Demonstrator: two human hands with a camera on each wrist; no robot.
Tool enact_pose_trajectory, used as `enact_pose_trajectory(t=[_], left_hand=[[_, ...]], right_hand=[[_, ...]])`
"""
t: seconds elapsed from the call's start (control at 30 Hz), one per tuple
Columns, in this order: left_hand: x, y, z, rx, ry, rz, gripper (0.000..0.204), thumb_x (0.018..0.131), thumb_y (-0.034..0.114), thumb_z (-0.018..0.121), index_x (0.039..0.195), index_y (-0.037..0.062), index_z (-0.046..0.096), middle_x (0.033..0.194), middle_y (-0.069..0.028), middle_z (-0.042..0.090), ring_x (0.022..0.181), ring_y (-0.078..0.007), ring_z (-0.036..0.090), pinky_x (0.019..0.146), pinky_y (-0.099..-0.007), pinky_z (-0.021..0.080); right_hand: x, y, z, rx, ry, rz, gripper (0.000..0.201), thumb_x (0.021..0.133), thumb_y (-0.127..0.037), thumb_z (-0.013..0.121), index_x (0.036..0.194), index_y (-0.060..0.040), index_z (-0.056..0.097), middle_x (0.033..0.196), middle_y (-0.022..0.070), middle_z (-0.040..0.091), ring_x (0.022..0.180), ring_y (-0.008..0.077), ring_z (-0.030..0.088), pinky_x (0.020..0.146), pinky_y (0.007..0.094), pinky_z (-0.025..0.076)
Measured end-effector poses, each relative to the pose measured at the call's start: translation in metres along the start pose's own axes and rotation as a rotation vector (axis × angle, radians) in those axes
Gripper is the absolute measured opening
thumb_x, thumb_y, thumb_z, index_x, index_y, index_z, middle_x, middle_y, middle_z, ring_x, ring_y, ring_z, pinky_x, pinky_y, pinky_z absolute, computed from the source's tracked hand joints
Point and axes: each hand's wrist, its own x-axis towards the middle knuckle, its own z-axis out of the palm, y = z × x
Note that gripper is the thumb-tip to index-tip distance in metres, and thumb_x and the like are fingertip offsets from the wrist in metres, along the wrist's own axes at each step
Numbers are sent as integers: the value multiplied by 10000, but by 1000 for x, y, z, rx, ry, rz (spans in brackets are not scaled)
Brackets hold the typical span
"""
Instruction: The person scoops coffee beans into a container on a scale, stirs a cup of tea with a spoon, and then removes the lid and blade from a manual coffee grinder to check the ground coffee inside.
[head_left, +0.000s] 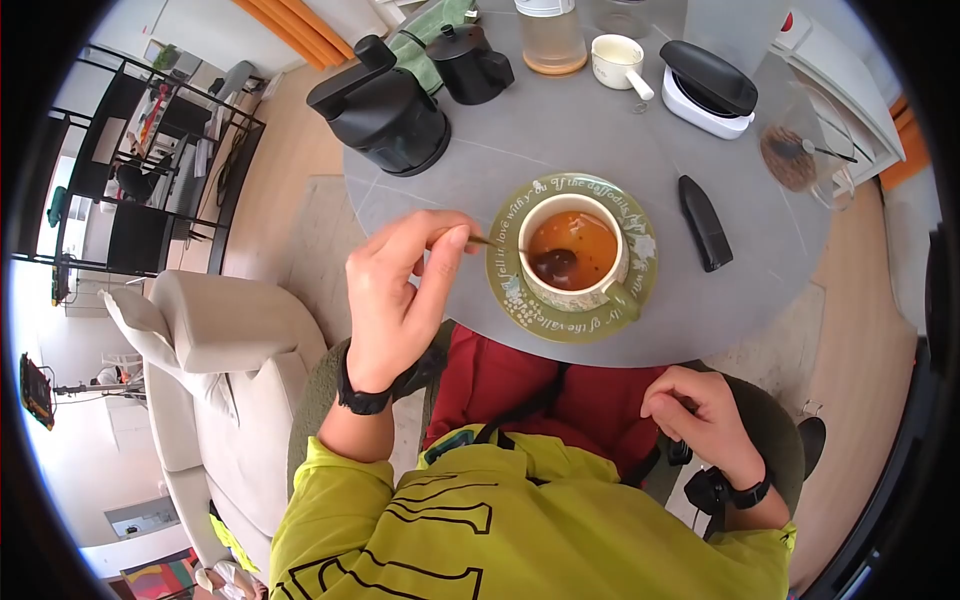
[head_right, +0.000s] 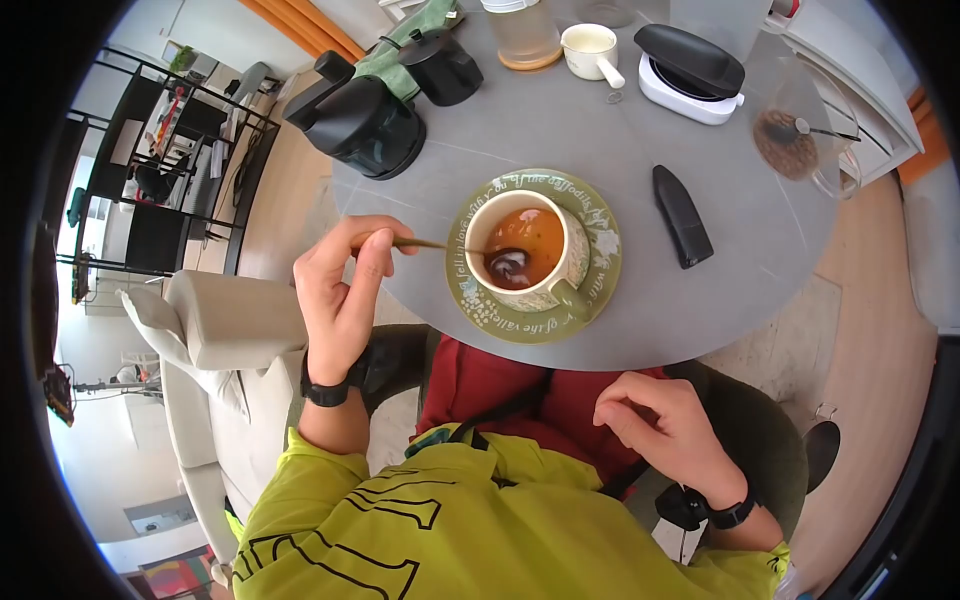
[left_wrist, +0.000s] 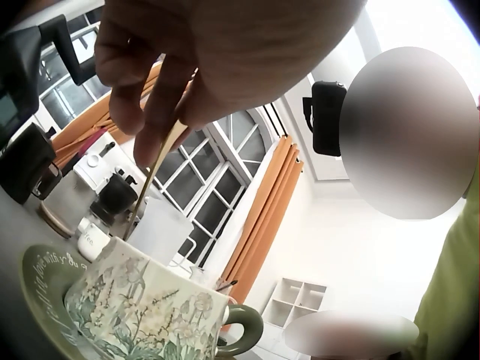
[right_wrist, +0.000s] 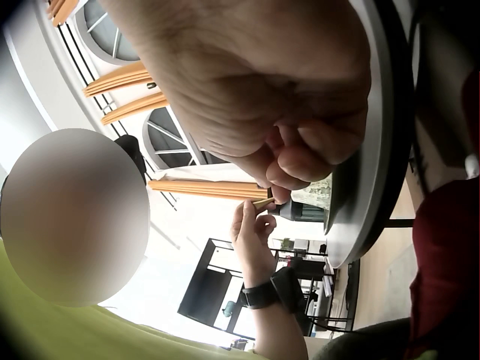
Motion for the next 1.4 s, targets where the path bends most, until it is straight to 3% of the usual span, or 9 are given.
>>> enact_pose_trajectory(t=[0.2,0.3,0.43,0.5,0.73,0.93,1.03,1.23,1.4], left_hand=[[-1,3,17,-411,-118,-208,214,974,112,494,1002,-24,657,769,-57,649,619,-74,511,572,-200,406],[1,-1,27,-445,-75,-211,227,978,112,486,1034,-25,658,776,-56,652,622,-74,515,571,-199,410],[3,2,29,-365,-5,-119,219,975,109,489,1022,-24,656,777,-58,653,619,-77,518,572,-206,415],[3,1,25,-139,65,18,159,932,46,536,984,9,681,721,-44,649,571,-84,520,534,-221,426],[-3,3,10,-114,6,-55,149,933,45,533,966,6,673,719,-52,650,588,-88,553,548,-221,439],[-2,3,25,-412,-54,-166,188,963,78,502,1004,2,669,786,-36,680,599,-65,539,561,-206,446],[0,0,28,-372,-38,-98,211,980,107,474,1013,-25,635,811,-82,686,615,-84,532,577,-210,427],[0,0,18,-104,62,3,151,938,56,533,992,7,665,738,-43,663,566,-63,503,530,-214,423],[-5,-2,10,-180,13,-73,154,948,69,521,970,10,661,717,-31,662,568,-58,503,524,-207,419]], right_hand=[[0,3,0,18,14,21,92,913,-68,574,852,-12,614,683,1,601,536,32,485,500,191,376],[-1,2,0,25,8,20,96,916,-70,572,853,-11,614,697,2,606,537,33,486,503,192,379],[-1,2,0,11,0,-2,92,916,-66,569,857,-9,613,700,6,609,546,37,499,512,197,392],[-1,2,0,2,5,-13,91,916,-65,568,860,-8,612,701,7,611,549,39,504,516,198,397],[0,1,1,-7,-1,0,87,914,-69,571,866,-8,612,714,17,628,575,46,535,530,199,416],[1,2,2,-20,-2,-24,82,910,-67,574,871,-5,611,721,25,634,587,62,555,544,207,435],[0,1,1,-30,-4,-14,84,911,-68,574,871,-4,611,726,27,637,591,66,556,547,208,437],[0,0,1,-11,-6,-5,86,914,-72,575,869,-9,612,724,23,633,572,59,539,537,203,429],[0,1,3,-8,-7,5,92,918,-79,576,865,-13,612,715,14,628,559,49,530,528,199,423]])
